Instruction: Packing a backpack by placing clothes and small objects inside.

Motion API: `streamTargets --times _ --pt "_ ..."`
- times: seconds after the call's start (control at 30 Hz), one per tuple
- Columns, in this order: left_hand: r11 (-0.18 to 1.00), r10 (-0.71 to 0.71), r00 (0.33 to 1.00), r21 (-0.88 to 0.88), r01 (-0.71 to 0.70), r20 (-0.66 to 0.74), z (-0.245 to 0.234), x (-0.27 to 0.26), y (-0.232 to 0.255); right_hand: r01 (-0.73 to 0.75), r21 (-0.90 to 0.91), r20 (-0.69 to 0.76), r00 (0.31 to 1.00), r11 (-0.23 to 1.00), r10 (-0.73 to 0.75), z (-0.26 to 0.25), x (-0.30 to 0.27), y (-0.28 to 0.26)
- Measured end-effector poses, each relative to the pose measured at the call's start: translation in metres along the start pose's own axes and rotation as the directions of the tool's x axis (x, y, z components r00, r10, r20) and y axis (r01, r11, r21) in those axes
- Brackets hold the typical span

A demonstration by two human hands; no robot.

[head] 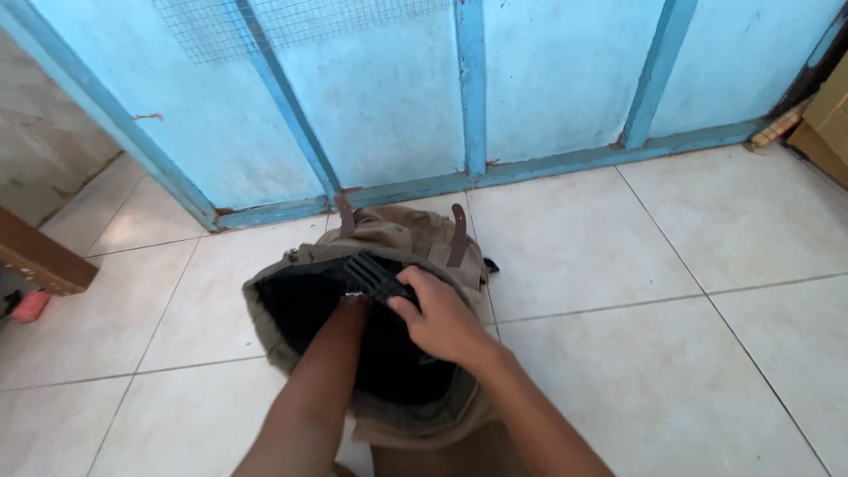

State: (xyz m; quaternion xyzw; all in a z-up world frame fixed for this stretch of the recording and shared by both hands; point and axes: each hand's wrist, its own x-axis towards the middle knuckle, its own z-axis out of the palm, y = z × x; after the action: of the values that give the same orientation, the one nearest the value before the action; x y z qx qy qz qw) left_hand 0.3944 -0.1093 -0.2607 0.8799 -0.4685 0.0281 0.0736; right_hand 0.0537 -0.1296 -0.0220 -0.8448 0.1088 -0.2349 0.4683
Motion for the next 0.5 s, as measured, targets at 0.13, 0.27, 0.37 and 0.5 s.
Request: streamTargets --times 0.13,0.27,0.37,0.5 --pt "0.998 0.027 0.997 -0.060 -0.032 -0.075 0.009 0.016 -0.003 0.011 0.016 -0.018 1.000 1.000 -0.010 -0.001 0.012 0.002" --pt "0.992 0.044 0.989 -0.108 -0.060 -0.142 0.003 -0.001 0.007 -0.121 -0.020 -0.049 0.992 0.992 0.120 -0.012 0.012 0.002" --pt "0.987 0.066 0.980 -0.134 -0.092 -0.189 0.010 -0.011 0.008 -0.111 -0.018 -0.110 0.988 0.994 0.109 -0.020 0.009 0.010" --pt "0.978 0.101 0.962 -0.154 -0.143 -0.253 0.033 -0.014 -0.009 -0.161 -0.005 -0.114 0.981 0.987 0.159 -0.026 0.003 0.011"
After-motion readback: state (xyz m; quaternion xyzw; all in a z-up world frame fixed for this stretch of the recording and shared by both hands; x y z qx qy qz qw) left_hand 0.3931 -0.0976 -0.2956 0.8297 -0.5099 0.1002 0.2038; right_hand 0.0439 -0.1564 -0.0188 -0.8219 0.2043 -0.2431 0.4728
